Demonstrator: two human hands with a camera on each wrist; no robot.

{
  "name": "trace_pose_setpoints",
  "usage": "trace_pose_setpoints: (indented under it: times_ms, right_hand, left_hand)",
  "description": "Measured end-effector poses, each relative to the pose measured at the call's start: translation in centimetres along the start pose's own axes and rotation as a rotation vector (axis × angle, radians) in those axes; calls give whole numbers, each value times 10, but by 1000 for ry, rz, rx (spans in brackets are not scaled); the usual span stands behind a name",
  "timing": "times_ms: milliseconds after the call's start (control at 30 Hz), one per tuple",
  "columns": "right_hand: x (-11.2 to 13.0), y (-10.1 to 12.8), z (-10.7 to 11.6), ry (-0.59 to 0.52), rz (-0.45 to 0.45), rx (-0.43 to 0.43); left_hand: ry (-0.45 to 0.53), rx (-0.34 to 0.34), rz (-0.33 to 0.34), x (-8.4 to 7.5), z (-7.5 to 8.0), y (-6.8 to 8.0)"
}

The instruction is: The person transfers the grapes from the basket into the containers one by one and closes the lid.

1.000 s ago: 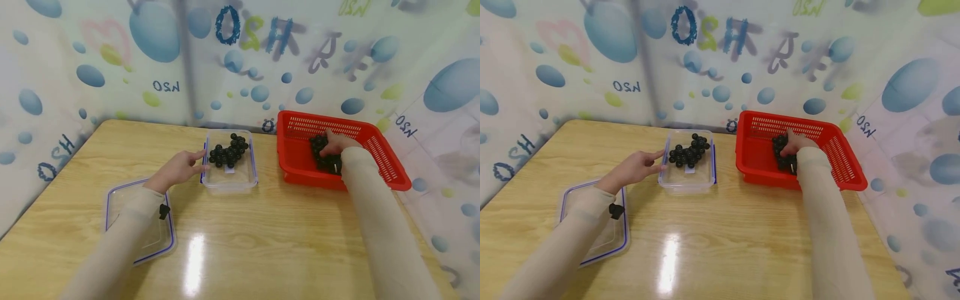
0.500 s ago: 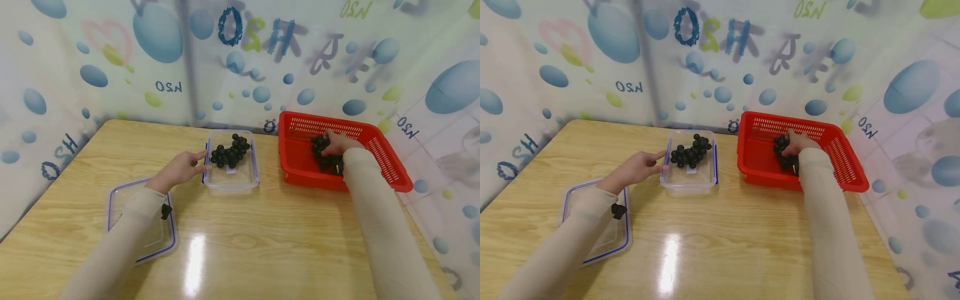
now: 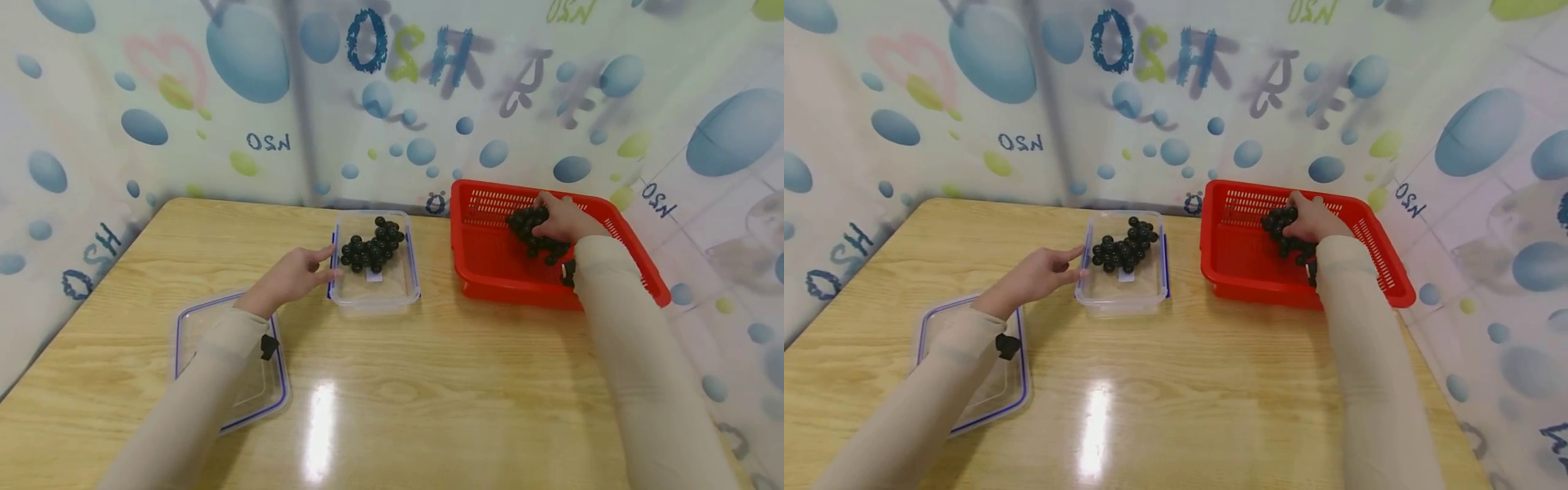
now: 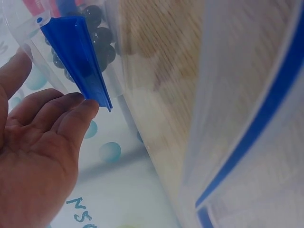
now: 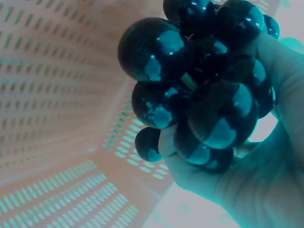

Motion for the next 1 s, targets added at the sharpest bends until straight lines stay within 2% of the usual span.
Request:
trace_pose_setpoints:
  times_ms: [233, 500, 667, 833, 1000]
  right_hand:
    - [23, 13, 23, -14, 100, -109]
    - [77, 34, 35, -32, 239, -188]
    - [116, 47, 30, -71, 335, -217]
    - [152, 55, 19, -105, 419, -200]
    - [181, 55, 3, -93, 510, -182]
  left_hand:
    - [-2, 5, -5, -1, 0, 0]
    - [1, 6, 7, -2, 0, 0]
    - [6, 7, 21, 0, 0, 0]
    - [2, 3, 10, 0, 0, 0]
    - [11, -2, -8, 1, 0, 0]
Point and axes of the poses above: each hand's wrist, its own y-axis away from the middle knuckle, its own z-axis out of the back of the hand, x = y × z, the point moved 6 cm from there along -y, towards the middle knuckle, and after that the axes turned 1 degree about y, right-handed, at the moved point
